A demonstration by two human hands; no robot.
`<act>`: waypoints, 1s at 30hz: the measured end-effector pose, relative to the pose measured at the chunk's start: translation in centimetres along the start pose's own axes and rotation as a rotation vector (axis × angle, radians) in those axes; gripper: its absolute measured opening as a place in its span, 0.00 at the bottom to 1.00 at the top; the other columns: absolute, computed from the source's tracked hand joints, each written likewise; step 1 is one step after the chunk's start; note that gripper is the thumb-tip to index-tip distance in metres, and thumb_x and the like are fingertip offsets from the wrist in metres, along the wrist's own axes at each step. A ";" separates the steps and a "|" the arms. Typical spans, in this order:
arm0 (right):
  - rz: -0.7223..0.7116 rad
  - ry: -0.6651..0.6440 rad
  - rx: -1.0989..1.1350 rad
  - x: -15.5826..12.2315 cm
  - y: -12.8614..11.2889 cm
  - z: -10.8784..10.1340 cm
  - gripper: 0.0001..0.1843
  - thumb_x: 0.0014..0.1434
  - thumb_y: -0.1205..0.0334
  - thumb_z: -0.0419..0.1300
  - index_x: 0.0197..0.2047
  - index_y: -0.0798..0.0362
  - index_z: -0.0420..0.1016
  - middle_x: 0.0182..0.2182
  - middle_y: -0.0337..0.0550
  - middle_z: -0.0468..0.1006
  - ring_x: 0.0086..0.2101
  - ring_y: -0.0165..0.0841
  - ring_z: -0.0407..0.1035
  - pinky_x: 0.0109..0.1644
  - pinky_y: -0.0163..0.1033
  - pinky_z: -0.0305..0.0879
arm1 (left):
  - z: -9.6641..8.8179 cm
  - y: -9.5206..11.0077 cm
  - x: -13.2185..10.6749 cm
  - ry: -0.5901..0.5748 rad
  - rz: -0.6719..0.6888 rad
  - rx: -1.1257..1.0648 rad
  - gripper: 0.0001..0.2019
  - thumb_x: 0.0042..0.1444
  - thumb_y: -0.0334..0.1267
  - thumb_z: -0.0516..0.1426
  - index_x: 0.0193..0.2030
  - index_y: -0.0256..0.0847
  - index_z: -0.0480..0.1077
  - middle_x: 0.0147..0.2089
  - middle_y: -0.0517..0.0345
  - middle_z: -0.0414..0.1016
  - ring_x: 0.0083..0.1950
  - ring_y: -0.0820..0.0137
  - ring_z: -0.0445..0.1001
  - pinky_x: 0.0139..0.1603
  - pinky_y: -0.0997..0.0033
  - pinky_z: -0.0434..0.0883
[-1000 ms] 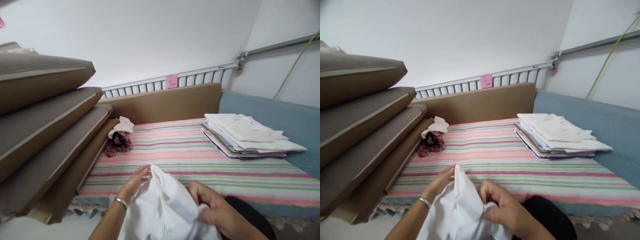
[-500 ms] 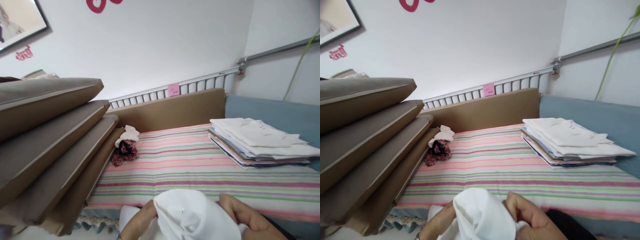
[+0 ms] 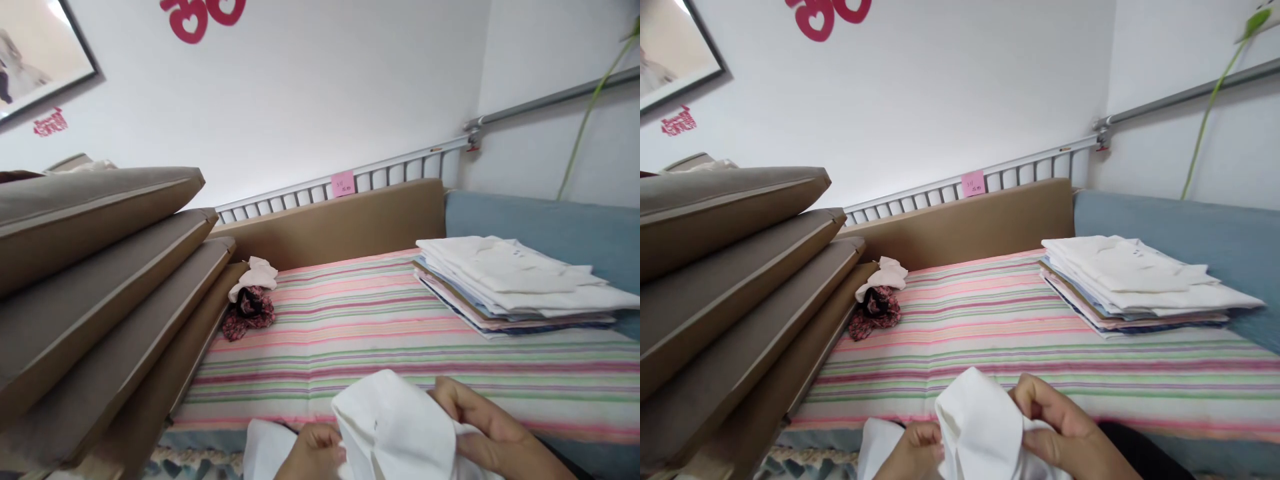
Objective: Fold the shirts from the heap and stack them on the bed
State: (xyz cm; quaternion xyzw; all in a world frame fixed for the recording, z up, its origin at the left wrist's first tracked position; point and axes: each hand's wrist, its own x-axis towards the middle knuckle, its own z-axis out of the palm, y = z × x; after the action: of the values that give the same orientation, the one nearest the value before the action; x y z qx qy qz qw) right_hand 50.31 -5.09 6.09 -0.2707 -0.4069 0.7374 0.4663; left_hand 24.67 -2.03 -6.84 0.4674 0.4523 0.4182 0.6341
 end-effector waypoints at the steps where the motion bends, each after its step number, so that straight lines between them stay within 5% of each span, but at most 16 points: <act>1: -0.019 0.014 -0.035 0.2 -0.1 -0.2 0.23 0.42 0.52 0.68 0.25 0.52 0.56 0.21 0.33 0.60 0.23 0.25 0.55 0.27 0.31 0.53 | -0.5 1.0 0.0 0.116 0.058 0.061 0.23 0.26 0.58 0.66 0.17 0.39 0.70 0.18 0.57 0.65 0.21 0.71 0.63 0.27 0.67 0.64; 4: -0.065 0.106 -0.114 1.1 -0.3 -0.6 0.21 0.44 0.53 0.68 0.26 0.52 0.58 0.23 0.33 0.64 0.25 0.26 0.58 0.29 0.31 0.55 | -2.6 7.2 -0.8 0.396 0.211 0.264 0.21 0.35 0.60 0.62 0.22 0.42 0.72 0.18 0.61 0.64 0.21 0.72 0.59 0.21 0.71 0.59; 8: -0.120 0.150 -0.110 2.7 -0.4 -0.3 0.18 0.46 0.53 0.67 0.30 0.52 0.62 0.26 0.34 0.69 0.27 0.27 0.63 0.32 0.32 0.58 | -4.9 18.4 -2.9 0.482 0.498 0.581 0.15 0.43 0.51 0.63 0.31 0.41 0.75 0.32 0.59 0.76 0.35 0.68 0.70 0.36 0.74 0.67; 13: -0.167 0.015 -0.148 4.3 0.0 0.5 0.23 0.45 0.58 0.66 0.45 0.50 0.66 0.35 0.39 0.74 0.35 0.31 0.68 0.39 0.36 0.62 | -2.2 28.0 -6.1 0.530 0.736 0.906 0.17 0.43 0.52 0.62 0.31 0.39 0.76 0.27 0.61 0.77 0.25 0.75 0.68 0.24 0.80 0.64; 16: -0.161 -0.026 -0.355 5.1 1.5 0.3 0.24 0.42 0.61 0.67 0.45 0.51 0.71 0.32 0.37 0.73 0.33 0.29 0.66 0.37 0.34 0.60 | 1.0 30.2 -8.0 0.589 0.796 0.963 0.18 0.42 0.53 0.61 0.30 0.38 0.76 0.26 0.62 0.77 0.25 0.75 0.69 0.22 0.82 0.63; 19: -0.068 -0.115 -0.550 5.5 4.4 0.1 0.15 0.43 0.63 0.65 0.37 0.53 0.77 0.27 0.35 0.72 0.30 0.29 0.64 0.35 0.33 0.59 | 3.6 31.0 -9.3 0.673 0.846 0.945 0.15 0.44 0.48 0.60 0.30 0.38 0.76 0.27 0.65 0.77 0.27 0.77 0.69 0.24 0.82 0.63; 24: -0.043 -0.235 -0.616 5.0 7.4 -0.1 0.07 0.48 0.59 0.61 0.29 0.54 0.77 0.25 0.36 0.73 0.30 0.31 0.65 0.34 0.34 0.59 | 3.5 31.7 -9.9 0.691 0.834 0.986 0.17 0.43 0.48 0.60 0.31 0.33 0.76 0.24 0.65 0.74 0.24 0.81 0.66 0.23 0.86 0.60; 27: -0.212 -0.102 -0.775 5.3 4.1 -1.1 0.14 0.53 0.52 0.58 0.26 0.54 0.73 0.24 0.38 0.71 0.29 0.30 0.63 0.32 0.34 0.57 | 1.1 32.4 -9.6 0.731 0.801 1.046 0.18 0.43 0.49 0.60 0.31 0.32 0.76 0.22 0.66 0.73 0.23 0.83 0.64 0.23 0.87 0.59; 30: -0.359 0.076 -1.009 6.3 -2.8 -2.3 0.20 0.56 0.47 0.54 0.23 0.54 0.69 0.23 0.37 0.68 0.27 0.29 0.61 0.30 0.33 0.55 | -2.1 33.3 -8.7 0.771 0.773 1.107 0.17 0.44 0.49 0.60 0.32 0.35 0.76 0.22 0.66 0.71 0.23 0.82 0.63 0.21 0.86 0.57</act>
State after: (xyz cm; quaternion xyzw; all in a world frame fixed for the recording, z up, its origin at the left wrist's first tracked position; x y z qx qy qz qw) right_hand 50.73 2.11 7.15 -0.4139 -0.7334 0.3484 0.4115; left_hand 16.93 -2.78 26.77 0.6620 0.5888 0.4560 -0.0848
